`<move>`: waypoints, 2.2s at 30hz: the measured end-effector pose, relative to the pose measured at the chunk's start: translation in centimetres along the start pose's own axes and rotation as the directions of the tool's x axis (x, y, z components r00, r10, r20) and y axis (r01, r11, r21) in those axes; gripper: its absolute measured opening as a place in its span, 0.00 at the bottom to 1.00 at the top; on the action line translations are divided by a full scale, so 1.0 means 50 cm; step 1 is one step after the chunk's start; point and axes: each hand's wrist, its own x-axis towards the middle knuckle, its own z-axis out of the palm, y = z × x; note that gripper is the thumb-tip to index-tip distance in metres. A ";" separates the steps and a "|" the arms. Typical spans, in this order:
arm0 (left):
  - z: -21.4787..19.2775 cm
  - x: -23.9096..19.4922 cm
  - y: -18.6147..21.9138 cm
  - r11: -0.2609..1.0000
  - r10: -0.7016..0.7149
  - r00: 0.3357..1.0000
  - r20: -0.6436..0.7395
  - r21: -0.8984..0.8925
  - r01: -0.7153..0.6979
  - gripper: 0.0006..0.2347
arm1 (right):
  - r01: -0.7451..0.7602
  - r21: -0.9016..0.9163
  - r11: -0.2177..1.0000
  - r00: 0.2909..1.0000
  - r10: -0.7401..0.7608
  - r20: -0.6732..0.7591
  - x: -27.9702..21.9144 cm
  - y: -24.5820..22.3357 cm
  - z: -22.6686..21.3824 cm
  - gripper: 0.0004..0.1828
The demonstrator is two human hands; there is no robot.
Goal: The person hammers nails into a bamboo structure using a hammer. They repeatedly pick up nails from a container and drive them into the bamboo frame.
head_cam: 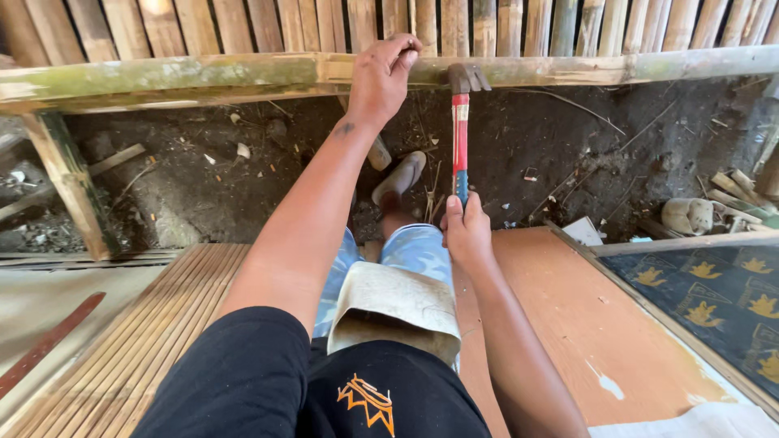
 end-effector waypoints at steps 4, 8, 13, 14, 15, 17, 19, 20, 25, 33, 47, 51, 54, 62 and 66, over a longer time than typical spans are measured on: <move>0.033 0.000 -0.043 0.970 0.202 0.974 -0.106 -0.117 -0.214 0.05 | 0.038 -0.023 0.999 0.999 -0.038 -0.003 0.011 0.040 -0.014 0.17; 0.038 -0.001 -0.056 0.948 0.319 0.941 -0.110 0.046 -0.316 0.04 | 0.179 -0.191 0.965 0.979 -0.195 -0.064 0.016 0.023 -0.033 0.17; 0.035 -0.010 -0.047 0.955 0.297 0.953 -0.065 0.044 -0.294 0.05 | 0.394 -0.111 0.912 0.912 -0.403 -0.072 -0.043 -0.055 -0.049 0.17; 0.034 -0.013 -0.047 0.952 0.306 0.950 -0.068 0.048 -0.303 0.05 | 0.439 -0.034 0.898 0.895 -0.440 -0.070 -0.065 -0.068 -0.055 0.17; 0.033 -0.015 -0.046 0.948 0.316 0.946 -0.071 0.052 -0.312 0.05 | 0.479 0.044 0.877 0.877 -0.476 -0.072 -0.082 -0.078 -0.056 0.18; 0.031 -0.012 -0.043 0.941 0.336 0.938 -0.084 0.078 -0.330 0.05 | 0.651 0.146 0.745 0.759 -0.644 -0.099 -0.105 -0.086 -0.048 0.18; 0.031 -0.012 -0.043 0.933 0.351 0.932 -0.094 0.115 -0.340 0.04 | 0.684 0.140 0.716 0.729 -0.675 -0.109 -0.102 -0.081 -0.038 0.19; 0.032 -0.013 -0.043 0.932 0.353 0.930 -0.101 0.130 -0.339 0.04 | 0.642 0.086 0.762 0.767 -0.634 -0.099 -0.092 -0.077 -0.030 0.19; 0.029 -0.010 -0.047 0.889 0.440 0.890 -0.116 0.198 -0.414 0.03 | 0.348 -0.277 0.896 0.923 -0.379 -0.067 -0.040 -0.081 -0.006 0.18; 0.043 -0.002 -0.087 0.919 0.375 0.922 -0.097 0.172 -0.356 0.03 | 0.680 0.359 0.639 0.731 -0.630 -0.262 -0.041 -0.005 0.004 0.19; -0.373 -0.067 0.006 0.488 -0.219 0.972 -0.085 0.853 0.184 0.50 | 0.283 0.099 0.954 0.957 -0.273 -0.100 -0.051 0.046 -0.017 0.18; -0.448 -0.092 -0.128 0.351 -0.073 0.996 -0.053 0.933 0.075 0.44 | 0.224 0.166 0.960 0.972 -0.208 -0.106 -0.058 0.078 0.011 0.18; -0.434 -0.112 -0.204 0.278 0.026 0.995 -0.097 0.957 0.086 0.40 | 0.170 0.149 0.974 0.982 -0.156 -0.104 -0.065 0.071 0.020 0.18; -0.436 -0.144 -0.241 0.420 0.223 0.964 -0.147 0.907 0.041 0.36 | 0.432 0.170 0.886 0.895 -0.399 -0.198 -0.065 0.017 0.068 0.17; -0.440 -0.145 -0.257 0.434 0.256 0.957 -0.135 0.901 0.010 0.35 | 0.777 0.292 0.557 0.628 -0.715 -0.306 -0.060 0.037 0.103 0.20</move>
